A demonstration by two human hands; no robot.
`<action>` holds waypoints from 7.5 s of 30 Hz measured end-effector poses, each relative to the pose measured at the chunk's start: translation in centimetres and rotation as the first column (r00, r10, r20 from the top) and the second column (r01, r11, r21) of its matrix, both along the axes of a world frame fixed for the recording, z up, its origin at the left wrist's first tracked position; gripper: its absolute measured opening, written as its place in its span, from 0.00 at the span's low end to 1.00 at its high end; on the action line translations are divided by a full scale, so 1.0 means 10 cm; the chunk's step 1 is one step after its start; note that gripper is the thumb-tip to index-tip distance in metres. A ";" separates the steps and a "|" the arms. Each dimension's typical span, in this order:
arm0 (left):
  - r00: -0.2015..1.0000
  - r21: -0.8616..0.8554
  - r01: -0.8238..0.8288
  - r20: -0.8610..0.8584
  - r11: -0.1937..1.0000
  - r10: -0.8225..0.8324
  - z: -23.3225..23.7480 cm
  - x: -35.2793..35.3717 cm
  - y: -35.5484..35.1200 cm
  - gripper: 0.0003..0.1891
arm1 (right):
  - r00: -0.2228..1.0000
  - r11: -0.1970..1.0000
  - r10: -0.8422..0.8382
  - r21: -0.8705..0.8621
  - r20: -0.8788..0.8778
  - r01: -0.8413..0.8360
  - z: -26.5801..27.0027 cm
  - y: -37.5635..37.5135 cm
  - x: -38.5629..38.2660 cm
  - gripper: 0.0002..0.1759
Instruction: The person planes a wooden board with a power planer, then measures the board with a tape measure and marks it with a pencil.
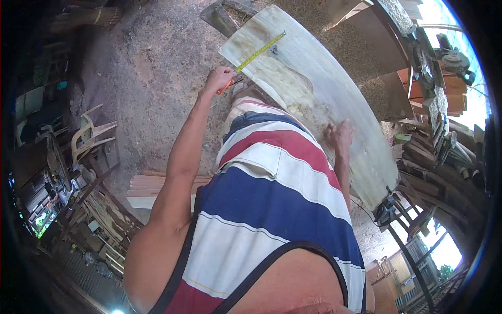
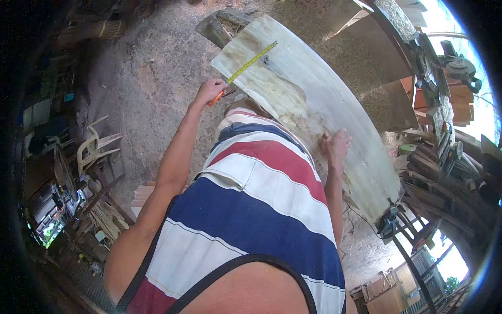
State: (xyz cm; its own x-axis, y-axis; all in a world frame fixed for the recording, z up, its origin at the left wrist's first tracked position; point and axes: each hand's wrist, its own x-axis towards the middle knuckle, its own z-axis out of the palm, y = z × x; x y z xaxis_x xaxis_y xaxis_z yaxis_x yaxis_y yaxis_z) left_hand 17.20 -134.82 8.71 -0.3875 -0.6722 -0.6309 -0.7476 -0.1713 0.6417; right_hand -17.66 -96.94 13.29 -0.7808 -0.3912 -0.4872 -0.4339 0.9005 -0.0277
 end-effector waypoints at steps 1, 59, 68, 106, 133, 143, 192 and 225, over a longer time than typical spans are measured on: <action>0.999 0.007 -0.019 -0.038 1.000 0.019 0.01 -0.02 0.00 0.13 | 1.000 1.000 -0.011 0.003 0.001 0.011 0.10 -0.06 0.05 0.50; 0.997 0.154 0.077 -0.006 0.985 -0.077 -0.07 -0.08 -0.33 0.11 | 0.966 0.986 -0.131 -0.126 -0.221 0.105 -0.31 0.00 0.14 0.46; 0.987 -0.127 0.152 -0.025 0.980 -0.156 -0.13 -0.06 -0.19 0.13 | 0.990 0.976 0.060 -0.202 -0.124 -0.084 -0.19 0.17 0.08 0.46; 0.978 -0.034 -0.189 -0.092 0.981 0.185 0.11 -0.19 0.16 0.10 | 0.831 0.837 0.543 0.004 0.123 -0.547 0.34 -3.39 0.07 0.67; 0.978 0.466 0.000 -0.186 0.885 0.098 0.17 0.34 -1.52 0.07 | 0.842 0.733 0.454 0.415 0.292 -0.539 0.20 -3.80 0.26 0.77; 0.981 0.498 0.054 -0.190 0.865 0.048 0.12 0.32 -1.61 0.07 | 0.836 0.701 0.456 0.455 0.305 -0.549 0.21 -3.86 0.27 0.78; 0.972 0.449 0.035 -0.222 0.893 0.073 0.13 0.30 -1.55 0.07 | 0.868 0.802 0.383 0.351 0.317 -0.482 0.19 -3.81 0.25 0.77; 0.987 0.366 0.105 -0.154 0.925 -0.051 0.24 0.28 -1.48 0.12 | 0.899 0.879 0.395 0.209 0.188 -0.429 0.22 -3.67 0.26 0.79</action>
State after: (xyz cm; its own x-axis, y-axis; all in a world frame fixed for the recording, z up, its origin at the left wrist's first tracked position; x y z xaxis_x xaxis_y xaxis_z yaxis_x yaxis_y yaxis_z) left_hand 19.98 -149.58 11.11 -0.5311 -0.3634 -0.7654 -0.6761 -0.3627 0.6414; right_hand -15.01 -133.63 15.53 -0.4939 -0.5209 -0.6962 -0.7746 0.6273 0.0802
